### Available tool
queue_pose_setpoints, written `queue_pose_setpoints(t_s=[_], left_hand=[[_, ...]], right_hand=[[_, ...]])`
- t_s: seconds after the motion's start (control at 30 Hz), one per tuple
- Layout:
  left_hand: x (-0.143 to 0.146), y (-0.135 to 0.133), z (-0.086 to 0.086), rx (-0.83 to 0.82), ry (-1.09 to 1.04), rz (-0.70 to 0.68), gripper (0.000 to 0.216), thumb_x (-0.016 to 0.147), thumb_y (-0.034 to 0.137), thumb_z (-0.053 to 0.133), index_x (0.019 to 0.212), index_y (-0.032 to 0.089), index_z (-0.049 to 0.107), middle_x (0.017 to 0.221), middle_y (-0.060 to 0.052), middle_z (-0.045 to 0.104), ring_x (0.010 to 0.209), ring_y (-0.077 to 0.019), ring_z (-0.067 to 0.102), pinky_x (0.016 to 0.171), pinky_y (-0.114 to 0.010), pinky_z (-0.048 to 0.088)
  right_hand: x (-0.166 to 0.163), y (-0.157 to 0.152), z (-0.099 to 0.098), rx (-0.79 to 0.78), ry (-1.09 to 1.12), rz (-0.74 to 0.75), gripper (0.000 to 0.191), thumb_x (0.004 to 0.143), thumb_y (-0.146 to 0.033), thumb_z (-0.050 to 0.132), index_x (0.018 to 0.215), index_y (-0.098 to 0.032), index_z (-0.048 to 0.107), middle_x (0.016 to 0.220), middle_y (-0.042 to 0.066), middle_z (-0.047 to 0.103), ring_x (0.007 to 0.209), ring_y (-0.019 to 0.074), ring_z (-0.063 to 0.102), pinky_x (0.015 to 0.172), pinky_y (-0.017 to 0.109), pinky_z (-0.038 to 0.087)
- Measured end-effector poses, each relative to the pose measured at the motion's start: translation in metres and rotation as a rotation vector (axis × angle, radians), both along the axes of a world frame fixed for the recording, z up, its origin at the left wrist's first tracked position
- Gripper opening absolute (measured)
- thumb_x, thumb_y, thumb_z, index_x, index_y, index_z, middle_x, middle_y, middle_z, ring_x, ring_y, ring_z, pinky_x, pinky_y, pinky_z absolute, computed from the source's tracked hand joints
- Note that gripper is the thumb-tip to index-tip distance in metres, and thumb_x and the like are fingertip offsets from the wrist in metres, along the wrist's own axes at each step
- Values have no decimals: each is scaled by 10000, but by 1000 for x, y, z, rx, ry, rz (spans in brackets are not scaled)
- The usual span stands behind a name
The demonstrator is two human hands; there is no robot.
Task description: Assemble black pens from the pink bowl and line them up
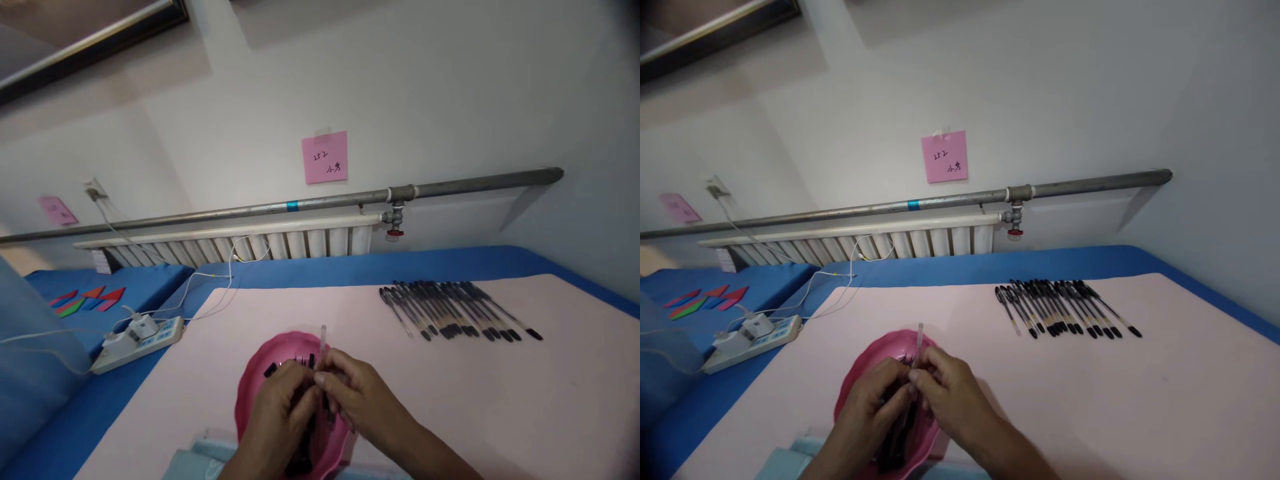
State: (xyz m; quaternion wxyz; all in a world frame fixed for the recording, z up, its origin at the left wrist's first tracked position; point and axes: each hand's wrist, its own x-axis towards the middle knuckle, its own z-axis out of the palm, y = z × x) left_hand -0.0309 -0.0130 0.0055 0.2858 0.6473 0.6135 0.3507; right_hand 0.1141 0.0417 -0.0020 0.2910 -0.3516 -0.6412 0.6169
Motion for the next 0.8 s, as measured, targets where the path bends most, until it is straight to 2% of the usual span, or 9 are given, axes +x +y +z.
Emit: queue_pose_setpoints(t_s=[0.1,0.2,0.3,0.4,0.53,0.6,0.67,0.8], left_hand=[[-9,2,-2,-51,16,65,165,820,297,473,778,203,602,782,-25,624,747,-166,562,672,-255,388],[-21,5,-8,-189,149,174,143,775,285,497,746,193,603,721,-22,630,673,-168,562,612,-258,367],[-26,6,-16,-300,336,162,95,698,263,551,668,185,595,713,-31,635,645,-172,559,580,-258,327],[-20,5,-20,-308,479,140,113,704,242,515,659,180,599,785,-73,652,692,-196,571,587,-272,308],[-11,4,-21,-309,516,137,143,709,224,484,641,175,600,791,-106,653,694,-218,577,573,-284,291],[-13,5,-19,-280,432,163,152,714,225,489,598,181,577,713,-77,635,644,-197,558,558,-276,287],[-20,7,-16,-242,222,247,170,729,241,503,572,187,539,611,-28,588,582,-163,523,540,-260,299],[-36,10,-5,-207,-567,399,154,748,310,572,668,188,524,541,28,554,486,-110,494,514,-225,375]], right_hand=[[-1,1,1,61,-10,-63,117,826,-211,457,711,-212,476,480,-91,470,402,71,407,445,193,319],[1,4,3,77,-35,-149,167,815,-181,435,652,-216,419,465,-92,448,403,72,408,444,191,320],[1,5,5,71,-46,-152,164,799,-143,422,654,-219,402,452,-102,429,384,67,387,437,188,309],[0,3,5,59,-50,-118,130,798,-144,429,695,-222,416,452,-105,434,380,70,389,433,189,307],[0,3,2,70,-88,-109,133,798,-155,448,687,-220,415,456,-99,436,405,76,412,444,192,312],[1,3,0,83,-87,-103,138,796,-151,447,680,-219,413,468,-93,438,440,84,440,463,194,328],[2,3,0,93,-70,-77,135,814,-168,428,688,-218,424,480,-87,434,465,91,453,477,197,341],[2,-1,1,132,-97,39,157,847,-246,429,699,-209,465,535,-72,440,481,87,427,473,195,333]])
